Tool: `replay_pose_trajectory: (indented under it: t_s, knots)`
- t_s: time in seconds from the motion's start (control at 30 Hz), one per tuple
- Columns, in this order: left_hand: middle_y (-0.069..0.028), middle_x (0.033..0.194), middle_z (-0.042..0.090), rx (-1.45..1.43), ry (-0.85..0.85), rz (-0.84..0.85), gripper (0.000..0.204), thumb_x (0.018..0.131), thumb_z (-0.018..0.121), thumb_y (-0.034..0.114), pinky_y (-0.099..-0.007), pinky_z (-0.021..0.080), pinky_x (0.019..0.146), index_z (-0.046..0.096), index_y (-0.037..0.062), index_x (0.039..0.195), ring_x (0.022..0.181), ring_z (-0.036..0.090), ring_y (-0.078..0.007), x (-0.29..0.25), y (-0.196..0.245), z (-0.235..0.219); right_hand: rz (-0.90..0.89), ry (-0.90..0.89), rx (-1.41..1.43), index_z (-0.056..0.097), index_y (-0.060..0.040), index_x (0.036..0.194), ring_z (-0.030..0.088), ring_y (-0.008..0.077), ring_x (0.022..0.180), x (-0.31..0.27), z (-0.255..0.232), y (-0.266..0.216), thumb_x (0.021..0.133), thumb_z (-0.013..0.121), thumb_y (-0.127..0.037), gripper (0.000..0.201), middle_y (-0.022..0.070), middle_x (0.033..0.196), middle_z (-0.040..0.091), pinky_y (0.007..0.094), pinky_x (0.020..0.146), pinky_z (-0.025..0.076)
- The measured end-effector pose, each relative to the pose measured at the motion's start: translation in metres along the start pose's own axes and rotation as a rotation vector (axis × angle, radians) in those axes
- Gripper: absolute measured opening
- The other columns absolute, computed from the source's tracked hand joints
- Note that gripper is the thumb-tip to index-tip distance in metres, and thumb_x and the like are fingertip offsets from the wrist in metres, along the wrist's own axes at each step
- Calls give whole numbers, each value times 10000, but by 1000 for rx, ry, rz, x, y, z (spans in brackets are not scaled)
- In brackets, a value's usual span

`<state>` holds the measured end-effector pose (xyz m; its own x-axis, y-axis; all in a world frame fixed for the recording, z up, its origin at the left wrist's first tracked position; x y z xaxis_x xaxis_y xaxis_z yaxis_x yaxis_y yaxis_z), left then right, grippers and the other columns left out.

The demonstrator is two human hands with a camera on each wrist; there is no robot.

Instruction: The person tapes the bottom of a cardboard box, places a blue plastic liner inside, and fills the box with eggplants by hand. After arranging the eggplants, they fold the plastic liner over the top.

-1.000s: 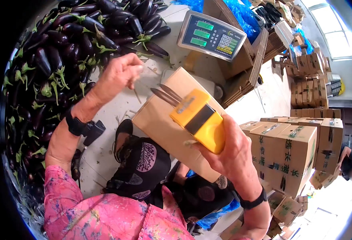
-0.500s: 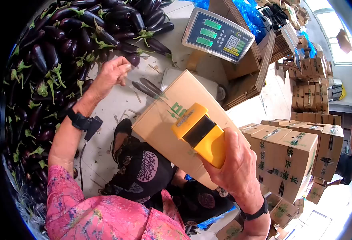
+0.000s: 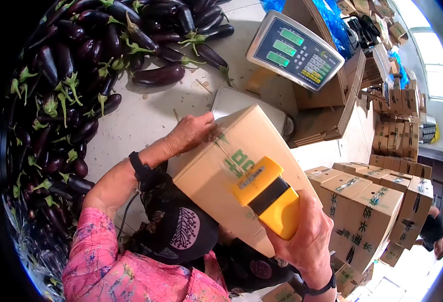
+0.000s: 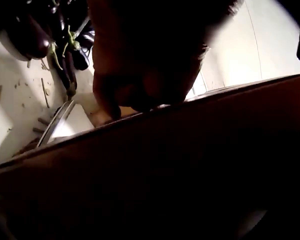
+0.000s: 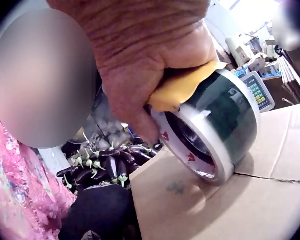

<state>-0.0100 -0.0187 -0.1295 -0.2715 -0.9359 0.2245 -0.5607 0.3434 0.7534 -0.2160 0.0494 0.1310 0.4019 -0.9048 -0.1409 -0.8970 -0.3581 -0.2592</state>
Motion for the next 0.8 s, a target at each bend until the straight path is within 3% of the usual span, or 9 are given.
replay_pose_trajectory:
  t_s: [0.13,0.17,0.27,0.37,0.47,0.57,0.7,0.73,0.8]
  knots:
    - [-262,737,629,-133,-126,-151,190,959,538,199,-572,484,648,440,57,1041,721,600,-506,0,3,-4,0,26,-7,539,-15,1114,677,362,735,0,1,-3,718,859,-298,583,177,866,640,395,660,566]
    - [-258,747,634,-109,-149,-169,202,950,547,195,-575,480,647,435,57,1047,731,607,-501,0,3,-6,-1,35,-34,553,-2,1110,695,294,705,0,1,-2,692,851,-259,574,158,851,670,358,679,573]
    - [-242,766,641,-13,-280,-262,154,960,522,162,-560,485,649,460,73,1069,744,614,-478,-10,-12,2,15,36,-17,552,-4,1120,696,285,702,0,2,-3,695,851,-264,581,157,847,668,353,673,572]
    - [-241,788,644,-8,-218,-160,202,969,493,181,-554,496,687,472,80,1142,777,619,-480,-15,-39,20,24,29,-21,545,-13,1111,675,346,712,-1,3,-3,684,870,-260,591,171,832,637,383,655,567]
    - [-252,1066,639,-212,48,-342,281,957,552,213,-501,508,843,487,36,1166,978,611,-459,14,-31,-6,-32,64,-32,550,3,1151,694,257,701,-1,4,-2,697,845,-258,601,150,848,672,329,670,569]
    - [-225,1255,573,-785,241,-74,335,976,530,200,-418,462,979,494,38,1267,1121,570,-400,41,12,-12,-26,76,9,553,13,1163,686,248,691,-1,5,2,679,846,-256,626,149,853,673,320,673,561]
    - [-193,1309,570,-409,208,287,391,1048,418,286,-389,405,1041,497,35,1337,1145,559,-351,38,17,13,-35,106,82,573,2,1138,675,289,700,-2,3,8,652,843,-254,612,152,851,654,341,672,552]
    - [-208,1238,606,-814,-127,-293,433,1057,383,356,-387,406,1044,564,21,1263,1158,561,-352,37,-14,45,-38,129,96,583,-13,1122,670,327,709,-2,4,10,644,839,-258,595,154,848,638,362,663,552]
    - [-221,1186,628,-692,-93,-307,474,1051,381,390,-388,409,1041,605,-1,1197,1179,562,-353,37,-17,37,-44,112,104,580,1,1125,658,342,746,-1,3,10,644,844,-247,603,164,883,631,378,685,549]
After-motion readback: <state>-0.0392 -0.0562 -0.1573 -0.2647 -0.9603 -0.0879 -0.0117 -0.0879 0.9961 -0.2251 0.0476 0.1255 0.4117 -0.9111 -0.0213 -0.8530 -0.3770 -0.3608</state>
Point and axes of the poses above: each hand's wrist, its own x-axis towards the middle knuckle, its own z-axis out of the palm, y = z × x, the point moved 6 cm from there along x, towards the middle knuckle
